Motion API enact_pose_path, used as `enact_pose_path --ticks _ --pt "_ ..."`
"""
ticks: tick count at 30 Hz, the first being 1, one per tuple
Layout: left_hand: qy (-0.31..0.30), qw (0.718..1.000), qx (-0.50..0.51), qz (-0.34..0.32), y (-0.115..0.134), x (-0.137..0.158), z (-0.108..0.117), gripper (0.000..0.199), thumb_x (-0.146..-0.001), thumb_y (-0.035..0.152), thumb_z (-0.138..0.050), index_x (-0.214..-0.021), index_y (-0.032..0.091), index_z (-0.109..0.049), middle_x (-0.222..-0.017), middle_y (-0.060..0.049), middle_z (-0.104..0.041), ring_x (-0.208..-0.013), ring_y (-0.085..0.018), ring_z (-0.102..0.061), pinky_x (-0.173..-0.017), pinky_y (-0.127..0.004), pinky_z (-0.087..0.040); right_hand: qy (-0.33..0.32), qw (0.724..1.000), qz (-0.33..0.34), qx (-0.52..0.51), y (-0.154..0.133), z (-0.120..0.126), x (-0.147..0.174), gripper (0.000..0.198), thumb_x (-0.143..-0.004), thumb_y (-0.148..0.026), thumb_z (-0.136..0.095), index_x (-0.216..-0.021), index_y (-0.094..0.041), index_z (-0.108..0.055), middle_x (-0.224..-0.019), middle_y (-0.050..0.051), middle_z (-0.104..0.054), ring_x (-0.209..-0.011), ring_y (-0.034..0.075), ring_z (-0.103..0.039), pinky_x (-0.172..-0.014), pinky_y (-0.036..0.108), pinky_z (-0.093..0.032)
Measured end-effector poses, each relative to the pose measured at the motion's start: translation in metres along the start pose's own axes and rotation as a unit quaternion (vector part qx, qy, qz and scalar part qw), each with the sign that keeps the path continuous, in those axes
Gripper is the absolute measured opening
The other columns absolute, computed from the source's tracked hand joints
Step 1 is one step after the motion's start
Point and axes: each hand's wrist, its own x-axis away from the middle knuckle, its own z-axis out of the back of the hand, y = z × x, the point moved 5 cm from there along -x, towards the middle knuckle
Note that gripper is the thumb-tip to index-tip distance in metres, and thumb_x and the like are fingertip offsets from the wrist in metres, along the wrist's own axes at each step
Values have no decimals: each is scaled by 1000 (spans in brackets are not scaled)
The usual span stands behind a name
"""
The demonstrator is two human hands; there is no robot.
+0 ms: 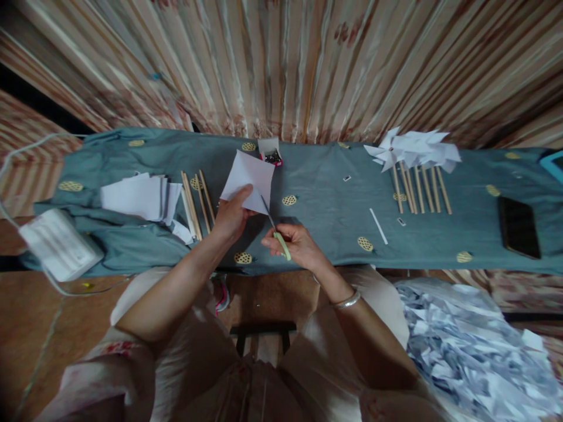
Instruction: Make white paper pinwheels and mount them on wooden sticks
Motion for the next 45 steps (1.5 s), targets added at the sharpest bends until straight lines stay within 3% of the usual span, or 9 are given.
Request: enact_pose_path --ticks 19,32,38,45 --pt "-7 1000 -21 -1 -5 0 0 25 -69 34 -75 -84 17 -64 -85 -5 -69 -71 -18 -64 -57 -29 -53 -1 1000 -13 -1 -2 0 -2 48 -56 -58 -85 -71 -18 -63 -54 -4 -59 -47 7 -51 -47 20 -41" --pt "-19 1000 -11 8 -6 2 -2 25 -68 35 -78 -79 18 -63 -76 -2 -67 -64 -16 -62 -54 -27 -51 6 1000 -13 -14 -2 1 -3 46 -54 -55 -87 -68 -18 -64 -52 -5 -58 -46 7 -50 -47 20 -42" --pt "-10 1000 -26 5 -8 3 1 28 -65 36 -78 -82 18 -66 -89 -5 -72 -74 -18 -66 -59 -27 -52 16 1000 -12 -21 0 2 -5 48 -53 -56 -87 -68 -18 -64 -52 -5 -58 -48 8 -52 -48 21 -45" --pt "-19 1000 -5 3 -9 1 -2 27 -64 35 -80 -80 18 -65 -77 -1 -69 -64 -15 -62 -51 -25 -51 18 1000 -15 -20 -3 2 -4 46 -51 -53 -89 -68 -18 -64 -50 -6 -58 -46 7 -49 -47 20 -45"
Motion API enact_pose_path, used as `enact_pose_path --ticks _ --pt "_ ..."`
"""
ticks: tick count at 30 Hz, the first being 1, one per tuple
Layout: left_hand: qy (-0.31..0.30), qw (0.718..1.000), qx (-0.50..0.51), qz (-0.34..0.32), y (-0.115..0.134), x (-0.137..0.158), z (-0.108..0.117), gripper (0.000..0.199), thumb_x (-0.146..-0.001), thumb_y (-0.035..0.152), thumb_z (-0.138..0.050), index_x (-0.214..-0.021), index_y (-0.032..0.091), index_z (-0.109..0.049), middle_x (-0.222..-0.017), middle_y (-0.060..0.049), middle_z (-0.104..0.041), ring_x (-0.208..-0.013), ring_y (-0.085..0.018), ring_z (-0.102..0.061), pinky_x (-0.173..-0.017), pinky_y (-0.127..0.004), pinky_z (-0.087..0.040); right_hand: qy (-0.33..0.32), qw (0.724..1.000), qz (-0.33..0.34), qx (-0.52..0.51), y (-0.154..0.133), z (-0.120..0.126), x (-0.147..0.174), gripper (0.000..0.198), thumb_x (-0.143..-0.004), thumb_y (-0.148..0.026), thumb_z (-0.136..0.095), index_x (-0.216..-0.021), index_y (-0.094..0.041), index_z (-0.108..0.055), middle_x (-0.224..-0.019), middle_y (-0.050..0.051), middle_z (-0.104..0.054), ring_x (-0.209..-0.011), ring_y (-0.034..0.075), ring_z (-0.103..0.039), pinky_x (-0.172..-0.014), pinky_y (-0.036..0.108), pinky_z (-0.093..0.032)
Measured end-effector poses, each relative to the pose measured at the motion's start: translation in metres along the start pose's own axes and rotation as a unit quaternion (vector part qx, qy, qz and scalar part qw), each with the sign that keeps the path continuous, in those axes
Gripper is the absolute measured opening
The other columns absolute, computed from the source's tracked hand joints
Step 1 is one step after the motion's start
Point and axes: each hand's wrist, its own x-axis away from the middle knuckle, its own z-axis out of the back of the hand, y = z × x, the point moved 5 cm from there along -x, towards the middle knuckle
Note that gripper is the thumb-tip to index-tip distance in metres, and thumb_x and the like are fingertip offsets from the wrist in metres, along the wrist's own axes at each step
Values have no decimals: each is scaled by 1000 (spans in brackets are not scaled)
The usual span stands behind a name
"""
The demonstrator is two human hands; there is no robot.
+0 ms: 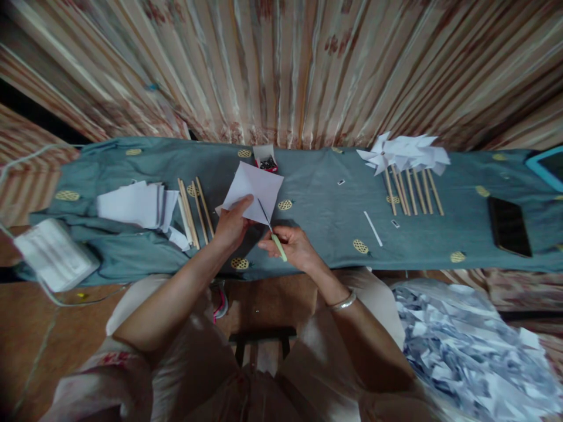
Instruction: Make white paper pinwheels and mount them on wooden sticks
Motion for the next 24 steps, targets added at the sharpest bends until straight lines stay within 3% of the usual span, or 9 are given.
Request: enact_pose_path --ticks 9,24 --pt "-2 1000 1 1 -1 0 0 24 -69 33 -76 -83 18 -64 -79 -3 -69 -66 -17 -64 -51 -26 -51 3 1000 15 16 2 2 -1 46 -55 -56 -86 -69 -18 -64 -50 -5 -58 -45 8 -50 -46 22 -44" --pt "4 1000 -22 7 -1 2 1 25 -69 35 -75 -82 18 -63 -79 -3 -68 -67 -17 -63 -54 -26 -49 7 1000 10 2 0 -1 -1 46 -51 -55 -88 -64 -19 -63 -49 -6 -57 -45 8 -50 -46 22 -44"
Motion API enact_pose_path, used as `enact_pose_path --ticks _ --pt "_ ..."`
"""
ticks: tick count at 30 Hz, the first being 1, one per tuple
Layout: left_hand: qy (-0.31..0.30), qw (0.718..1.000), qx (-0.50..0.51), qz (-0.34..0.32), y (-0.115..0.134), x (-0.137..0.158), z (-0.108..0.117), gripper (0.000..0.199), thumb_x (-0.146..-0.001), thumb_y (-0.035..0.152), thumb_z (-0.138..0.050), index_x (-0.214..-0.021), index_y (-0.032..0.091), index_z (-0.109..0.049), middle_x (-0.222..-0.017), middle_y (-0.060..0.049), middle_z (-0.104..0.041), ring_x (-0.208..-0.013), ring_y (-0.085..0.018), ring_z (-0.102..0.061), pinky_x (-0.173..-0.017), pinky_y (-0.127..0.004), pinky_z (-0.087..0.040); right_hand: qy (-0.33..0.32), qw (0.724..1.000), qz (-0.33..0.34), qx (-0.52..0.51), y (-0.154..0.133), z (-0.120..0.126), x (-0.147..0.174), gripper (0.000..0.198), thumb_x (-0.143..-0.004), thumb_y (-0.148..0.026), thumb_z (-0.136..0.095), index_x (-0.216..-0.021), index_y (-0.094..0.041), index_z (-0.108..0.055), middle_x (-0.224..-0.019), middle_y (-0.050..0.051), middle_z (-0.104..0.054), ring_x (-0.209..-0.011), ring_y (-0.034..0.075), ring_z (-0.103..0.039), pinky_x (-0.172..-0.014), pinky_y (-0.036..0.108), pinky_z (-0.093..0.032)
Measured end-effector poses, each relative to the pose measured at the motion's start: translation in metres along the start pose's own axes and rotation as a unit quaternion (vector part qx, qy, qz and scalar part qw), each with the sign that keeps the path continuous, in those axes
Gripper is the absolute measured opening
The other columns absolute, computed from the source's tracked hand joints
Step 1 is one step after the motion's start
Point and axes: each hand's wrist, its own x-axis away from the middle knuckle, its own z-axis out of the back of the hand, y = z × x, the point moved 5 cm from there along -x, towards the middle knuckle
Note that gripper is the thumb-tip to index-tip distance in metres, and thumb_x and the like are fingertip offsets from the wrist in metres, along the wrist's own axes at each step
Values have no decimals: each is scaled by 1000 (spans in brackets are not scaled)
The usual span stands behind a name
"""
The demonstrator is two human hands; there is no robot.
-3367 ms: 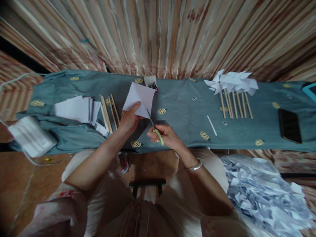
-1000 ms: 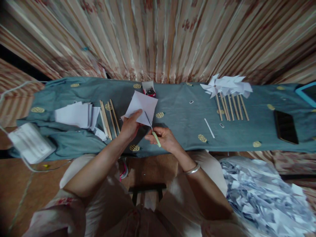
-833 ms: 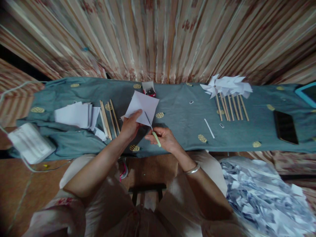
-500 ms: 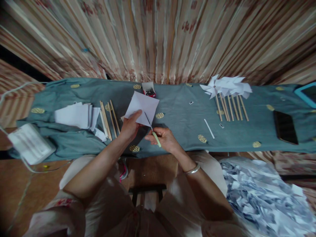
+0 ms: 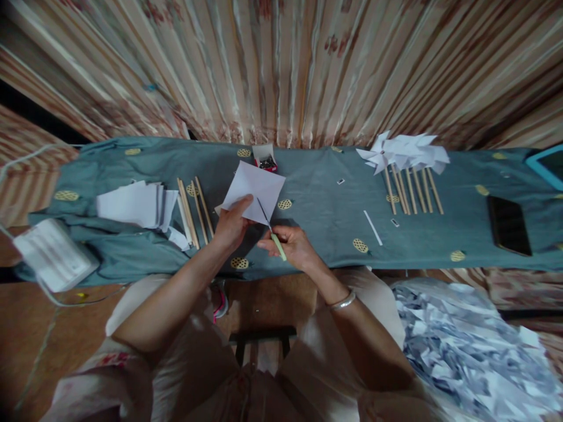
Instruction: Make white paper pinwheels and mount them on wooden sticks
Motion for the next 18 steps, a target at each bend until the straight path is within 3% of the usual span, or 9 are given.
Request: enact_pose_path --ticks 12,18 --pt "13 1000 -2 -12 2 -3 4 28 -64 38 -79 -80 19 -66 -85 -5 -72 -73 -19 -66 -58 -28 -51 -7 1000 3 14 3 -1 0 47 -53 -56 -87 -69 -18 -63 -53 -5 -58 -48 8 -52 -49 22 -45" --pt "31 998 25 -44 20 -14 11 26 -63 33 -78 -81 18 -66 -85 -4 -73 -79 -19 -69 -64 -28 -54 -67 996 16 60 -7 6 7 50 -63 -64 -79 -78 -18 -65 -61 -2 -63 -55 10 -57 -52 23 -44"
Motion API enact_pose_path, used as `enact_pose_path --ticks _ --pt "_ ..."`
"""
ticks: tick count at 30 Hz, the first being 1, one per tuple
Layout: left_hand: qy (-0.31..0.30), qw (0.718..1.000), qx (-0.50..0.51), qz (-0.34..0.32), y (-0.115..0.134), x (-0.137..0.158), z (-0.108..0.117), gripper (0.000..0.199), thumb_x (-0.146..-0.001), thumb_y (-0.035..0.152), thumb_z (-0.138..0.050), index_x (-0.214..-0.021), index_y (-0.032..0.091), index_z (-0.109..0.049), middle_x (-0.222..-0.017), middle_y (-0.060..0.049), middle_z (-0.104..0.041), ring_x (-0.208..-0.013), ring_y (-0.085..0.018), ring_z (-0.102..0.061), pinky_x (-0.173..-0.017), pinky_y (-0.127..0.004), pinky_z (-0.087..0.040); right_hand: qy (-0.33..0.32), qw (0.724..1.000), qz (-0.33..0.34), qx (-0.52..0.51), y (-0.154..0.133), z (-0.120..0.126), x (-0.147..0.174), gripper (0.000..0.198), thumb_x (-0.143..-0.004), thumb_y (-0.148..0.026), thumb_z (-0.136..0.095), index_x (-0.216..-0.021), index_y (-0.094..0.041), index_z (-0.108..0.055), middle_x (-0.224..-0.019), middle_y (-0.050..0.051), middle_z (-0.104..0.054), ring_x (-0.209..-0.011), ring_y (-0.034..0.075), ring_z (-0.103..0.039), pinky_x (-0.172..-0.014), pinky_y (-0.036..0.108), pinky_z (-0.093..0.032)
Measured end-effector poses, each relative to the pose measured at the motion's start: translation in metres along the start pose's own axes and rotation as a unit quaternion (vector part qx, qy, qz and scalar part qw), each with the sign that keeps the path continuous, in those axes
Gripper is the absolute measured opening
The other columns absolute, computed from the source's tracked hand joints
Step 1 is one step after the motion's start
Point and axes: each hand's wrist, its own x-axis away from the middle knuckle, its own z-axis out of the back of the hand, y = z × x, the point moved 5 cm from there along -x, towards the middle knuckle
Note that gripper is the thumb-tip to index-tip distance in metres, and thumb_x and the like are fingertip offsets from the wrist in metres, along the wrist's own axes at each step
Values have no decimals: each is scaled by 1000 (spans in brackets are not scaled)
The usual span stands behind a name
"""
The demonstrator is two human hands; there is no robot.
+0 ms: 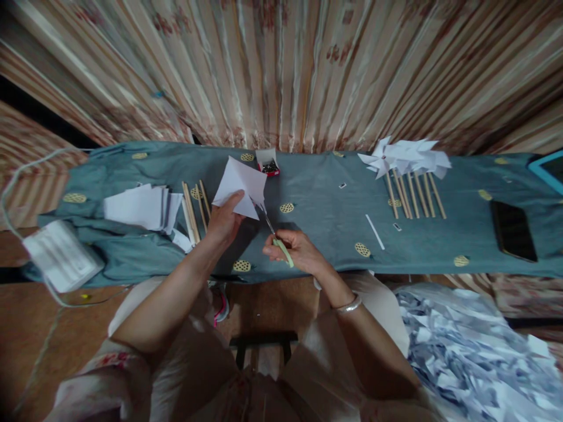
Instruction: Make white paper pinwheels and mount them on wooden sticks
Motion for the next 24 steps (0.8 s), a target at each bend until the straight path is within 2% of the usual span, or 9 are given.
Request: enact_pose_path --ticks 3,9,12,16,20,24 --pt "-20 1000 23 -3 7 -4 1 32 -60 33 -80 -84 17 -67 -81 -2 -72 -77 -19 -70 -69 -31 -56 -6 1000 7 11 -7 12 5 52 -66 -67 -76 -82 -19 -66 -65 0 -67 -58 12 -58 -57 25 -47" --pt "-36 999 -33 -18 1 0 2 34 -55 31 -85 -80 14 -71 -81 -5 -74 -74 -20 -69 -70 -30 -54 154 985 61 -39 -13 53 7 58 -66 -73 -72 -89 -19 -68 -71 3 -70 -60 14 -59 -59 27 -46" --pt "-87 993 -75 -5 -6 8 -6 28 -55 29 -85 -76 14 -73 -78 -6 -74 -69 -19 -67 -66 -31 -54 204 973 76 -80 -13 64 3 59 -63 -71 -75 -91 -19 -67 -73 3 -70 -62 14 -60 -60 27 -46" --pt "-164 976 -136 42 -17 19 -15 20 -58 30 -84 -69 16 -74 -64 -4 -70 -57 -18 -61 -55 -28 -49 229 962 102 -108 -17 65 -3 57 -56 -64 -82 -91 -21 -68 -70 -2 -64 -62 13 -56 -62 27 -46" --pt "-182 965 -184 43 -23 23 -17 16 -60 28 -82 -68 16 -75 -60 -2 -68 -55 -17 -59 -53 -26 -46 241 963 93 -78 -20 60 -9 48 -54 -53 -86 -86 -22 -68 -68 -5 -59 -58 10 -50 -55 25 -41" --pt "-188 964 -186 43 -25 23 -19 16 -59 26 -82 -71 16 -76 -64 -2 -70 -58 -17 -60 -55 -27 -48 235 968 74 -52 -18 59 -12 45 -54 -48 -86 -82 -20 -66 -63 -6 -57 -54 9 -48 -52 24 -39"
